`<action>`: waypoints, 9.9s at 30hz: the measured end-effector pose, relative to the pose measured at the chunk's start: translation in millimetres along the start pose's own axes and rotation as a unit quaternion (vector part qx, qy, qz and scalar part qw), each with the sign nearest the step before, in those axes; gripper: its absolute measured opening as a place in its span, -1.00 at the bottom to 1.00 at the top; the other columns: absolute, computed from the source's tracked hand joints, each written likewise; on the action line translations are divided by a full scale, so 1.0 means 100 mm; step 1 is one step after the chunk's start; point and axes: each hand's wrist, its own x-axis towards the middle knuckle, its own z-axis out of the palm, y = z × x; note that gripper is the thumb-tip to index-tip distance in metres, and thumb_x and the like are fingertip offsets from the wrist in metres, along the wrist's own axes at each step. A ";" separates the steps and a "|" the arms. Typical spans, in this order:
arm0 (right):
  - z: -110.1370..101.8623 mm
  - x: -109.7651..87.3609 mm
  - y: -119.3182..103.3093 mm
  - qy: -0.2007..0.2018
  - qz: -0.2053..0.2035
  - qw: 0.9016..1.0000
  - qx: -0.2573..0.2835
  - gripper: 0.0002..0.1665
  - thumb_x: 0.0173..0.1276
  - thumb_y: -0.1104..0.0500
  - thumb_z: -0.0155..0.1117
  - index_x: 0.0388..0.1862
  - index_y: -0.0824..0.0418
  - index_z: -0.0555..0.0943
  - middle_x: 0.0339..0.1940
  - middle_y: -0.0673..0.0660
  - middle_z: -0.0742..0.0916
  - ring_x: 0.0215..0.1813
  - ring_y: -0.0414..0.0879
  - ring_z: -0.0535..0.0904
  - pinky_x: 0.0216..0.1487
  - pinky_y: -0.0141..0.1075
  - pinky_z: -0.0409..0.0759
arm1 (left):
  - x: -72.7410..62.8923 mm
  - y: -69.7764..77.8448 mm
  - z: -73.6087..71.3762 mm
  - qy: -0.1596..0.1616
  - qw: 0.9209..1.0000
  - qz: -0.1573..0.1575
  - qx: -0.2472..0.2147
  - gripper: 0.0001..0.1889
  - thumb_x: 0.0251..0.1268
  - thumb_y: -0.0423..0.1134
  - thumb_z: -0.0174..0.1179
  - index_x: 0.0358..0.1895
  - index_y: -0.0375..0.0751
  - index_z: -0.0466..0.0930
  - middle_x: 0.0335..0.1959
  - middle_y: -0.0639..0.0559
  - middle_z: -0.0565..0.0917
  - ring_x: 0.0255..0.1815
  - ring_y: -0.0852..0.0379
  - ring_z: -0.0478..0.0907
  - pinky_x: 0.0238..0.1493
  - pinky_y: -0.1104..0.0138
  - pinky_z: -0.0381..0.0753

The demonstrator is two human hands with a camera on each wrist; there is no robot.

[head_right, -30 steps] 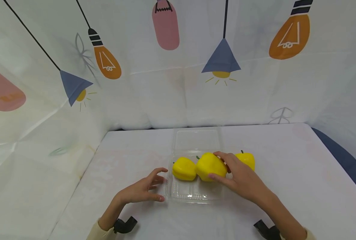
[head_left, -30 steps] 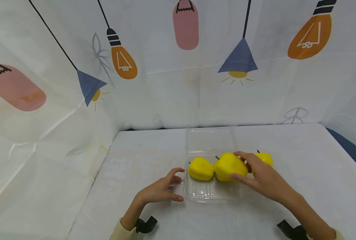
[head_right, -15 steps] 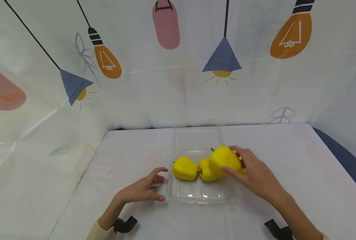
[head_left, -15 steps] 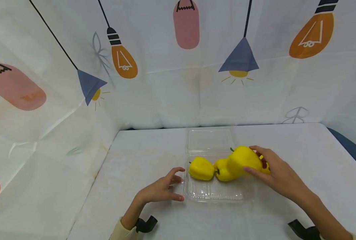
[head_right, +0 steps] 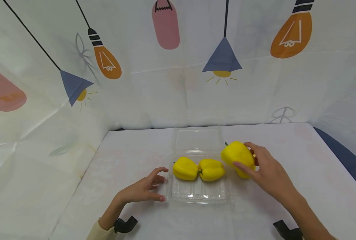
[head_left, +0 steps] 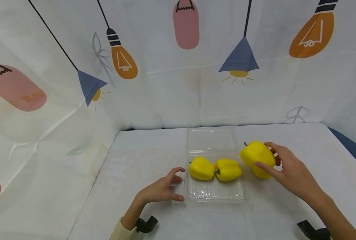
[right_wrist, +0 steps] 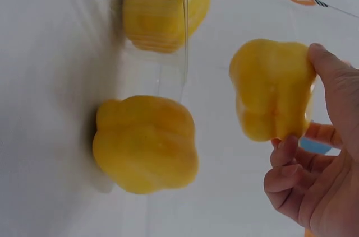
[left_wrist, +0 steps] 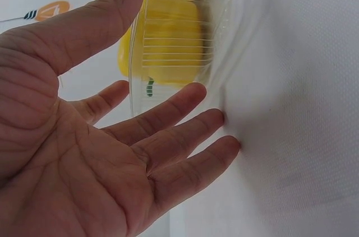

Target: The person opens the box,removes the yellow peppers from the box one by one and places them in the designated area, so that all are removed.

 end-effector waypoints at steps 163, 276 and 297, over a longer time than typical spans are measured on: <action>0.26 0.09 0.00 -0.099 -0.064 0.993 0.026 -0.26 0.21 -0.28 0.23 0.27 0.05 0.37 -0.02 0.02 0.59 -0.14 -0.12 0.45 -0.26 -0.26 0.56 | 0.00 -0.05 0.02 0.000 1.000 0.010 -0.005 -0.07 0.04 -0.06 0.41 0.41 0.21 -0.04 0.19 -0.05 0.46 0.24 0.02 0.38 0.26 0.00 0.35; 0.52 0.08 -0.31 -0.071 -0.124 0.989 -0.040 -0.04 -0.07 -0.44 0.35 0.26 0.01 0.41 0.07 0.05 0.54 0.00 -0.04 0.51 -0.04 -0.04 0.59 | -0.01 -0.05 0.03 0.002 1.000 0.009 0.001 -0.06 0.04 -0.04 0.40 0.42 0.20 -0.06 0.15 -0.05 0.50 0.23 0.01 0.40 0.27 0.01 0.33; 0.36 0.04 -0.22 0.038 -0.128 0.990 -0.043 -0.07 -0.25 -0.37 0.51 0.08 0.06 0.49 -0.13 -0.03 0.57 -0.25 -0.17 0.48 -0.30 -0.17 0.60 | -0.01 -0.03 0.03 0.003 1.000 0.008 0.005 -0.06 0.05 -0.07 0.40 0.42 0.21 -0.06 0.15 -0.05 0.50 0.23 0.00 0.40 0.28 0.01 0.33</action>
